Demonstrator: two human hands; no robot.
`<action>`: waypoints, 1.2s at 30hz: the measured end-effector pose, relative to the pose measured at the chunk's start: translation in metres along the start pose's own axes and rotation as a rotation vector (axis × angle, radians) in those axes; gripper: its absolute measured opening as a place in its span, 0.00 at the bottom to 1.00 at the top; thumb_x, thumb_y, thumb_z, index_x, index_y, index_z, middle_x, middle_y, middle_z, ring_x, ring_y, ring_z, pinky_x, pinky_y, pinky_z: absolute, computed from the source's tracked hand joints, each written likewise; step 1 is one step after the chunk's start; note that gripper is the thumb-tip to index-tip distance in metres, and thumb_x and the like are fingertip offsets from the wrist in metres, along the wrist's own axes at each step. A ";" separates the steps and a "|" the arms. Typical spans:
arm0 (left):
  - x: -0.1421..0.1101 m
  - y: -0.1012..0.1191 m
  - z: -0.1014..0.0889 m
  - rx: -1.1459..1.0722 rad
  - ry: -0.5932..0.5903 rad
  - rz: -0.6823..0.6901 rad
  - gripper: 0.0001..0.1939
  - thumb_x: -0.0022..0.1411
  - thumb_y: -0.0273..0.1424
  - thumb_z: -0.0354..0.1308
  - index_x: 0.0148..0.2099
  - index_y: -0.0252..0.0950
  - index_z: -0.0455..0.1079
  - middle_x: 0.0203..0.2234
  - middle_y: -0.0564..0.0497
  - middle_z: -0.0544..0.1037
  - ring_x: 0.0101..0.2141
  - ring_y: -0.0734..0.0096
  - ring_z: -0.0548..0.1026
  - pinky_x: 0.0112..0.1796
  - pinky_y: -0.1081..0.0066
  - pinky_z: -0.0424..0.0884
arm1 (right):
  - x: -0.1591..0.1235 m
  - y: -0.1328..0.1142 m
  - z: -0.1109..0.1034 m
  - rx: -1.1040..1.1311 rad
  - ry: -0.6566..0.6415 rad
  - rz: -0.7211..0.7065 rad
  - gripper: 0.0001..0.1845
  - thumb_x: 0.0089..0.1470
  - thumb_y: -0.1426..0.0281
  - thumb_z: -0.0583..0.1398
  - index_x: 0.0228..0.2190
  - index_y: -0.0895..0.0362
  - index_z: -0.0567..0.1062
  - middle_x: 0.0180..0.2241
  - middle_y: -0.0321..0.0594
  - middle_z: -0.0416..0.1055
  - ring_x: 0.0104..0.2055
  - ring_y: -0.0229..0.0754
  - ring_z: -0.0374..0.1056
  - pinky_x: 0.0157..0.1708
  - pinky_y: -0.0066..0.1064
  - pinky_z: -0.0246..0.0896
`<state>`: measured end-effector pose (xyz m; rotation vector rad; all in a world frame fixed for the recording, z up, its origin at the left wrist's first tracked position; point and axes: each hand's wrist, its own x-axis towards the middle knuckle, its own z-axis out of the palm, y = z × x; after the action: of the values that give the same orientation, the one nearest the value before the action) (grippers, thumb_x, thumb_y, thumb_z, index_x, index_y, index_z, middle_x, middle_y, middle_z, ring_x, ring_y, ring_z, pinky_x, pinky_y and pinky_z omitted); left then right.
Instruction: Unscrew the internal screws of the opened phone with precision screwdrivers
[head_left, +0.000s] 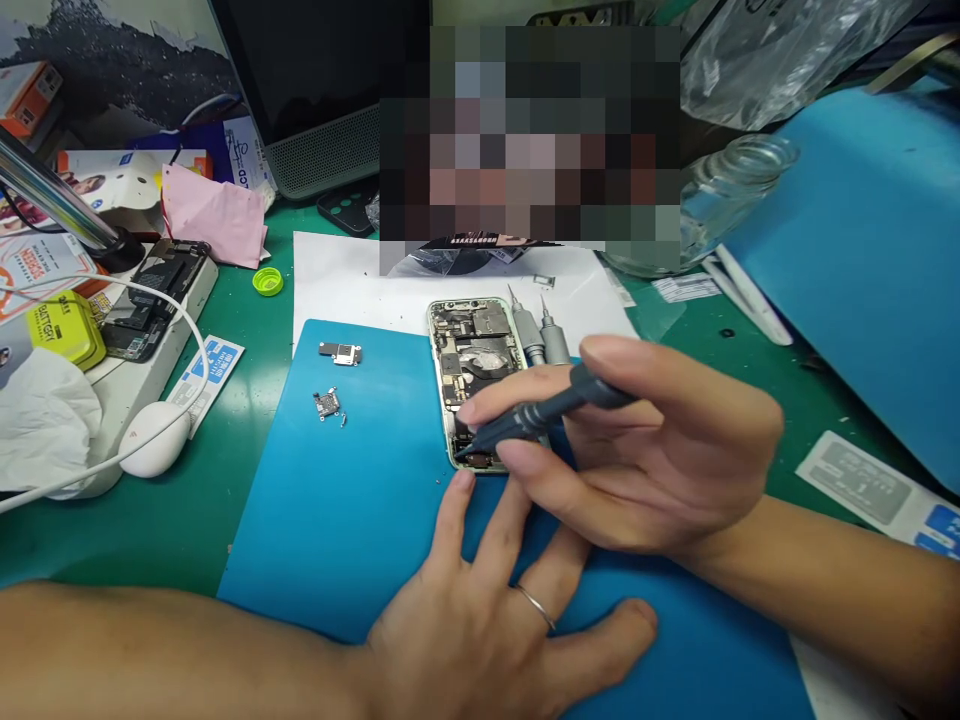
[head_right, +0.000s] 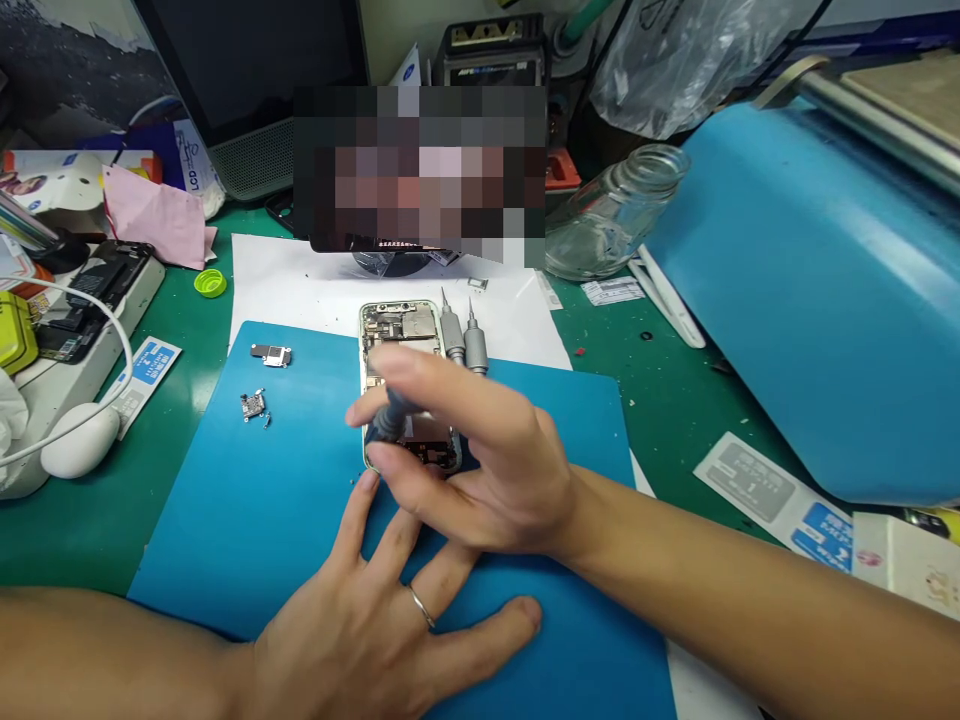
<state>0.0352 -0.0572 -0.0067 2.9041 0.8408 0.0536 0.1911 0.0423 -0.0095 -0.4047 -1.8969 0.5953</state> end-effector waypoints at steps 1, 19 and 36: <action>0.000 0.001 0.000 0.016 -0.004 -0.001 0.46 0.60 0.61 0.58 0.74 0.47 0.54 0.68 0.39 0.61 0.65 0.32 0.58 0.60 0.37 0.51 | 0.000 -0.001 -0.002 0.017 -0.038 -0.012 0.46 0.54 0.86 0.63 0.68 0.47 0.60 0.50 0.44 0.81 0.40 0.44 0.82 0.33 0.30 0.83; 0.000 0.005 -0.001 0.033 -0.012 -0.019 0.45 0.60 0.62 0.58 0.73 0.50 0.56 0.68 0.41 0.62 0.64 0.35 0.62 0.60 0.41 0.51 | -0.004 0.001 0.003 0.111 -0.143 0.100 0.44 0.56 0.86 0.60 0.68 0.47 0.58 0.55 0.44 0.76 0.44 0.40 0.80 0.37 0.28 0.83; 0.000 0.006 0.003 0.002 0.024 -0.043 0.44 0.61 0.62 0.57 0.72 0.50 0.57 0.70 0.42 0.60 0.67 0.32 0.57 0.62 0.42 0.48 | -0.006 0.000 0.004 0.133 0.005 0.150 0.44 0.53 0.87 0.62 0.65 0.45 0.63 0.56 0.41 0.74 0.41 0.40 0.80 0.33 0.26 0.83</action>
<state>0.0385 -0.0622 -0.0090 2.8915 0.9067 0.0846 0.1892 0.0380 -0.0151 -0.4645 -1.8207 0.8140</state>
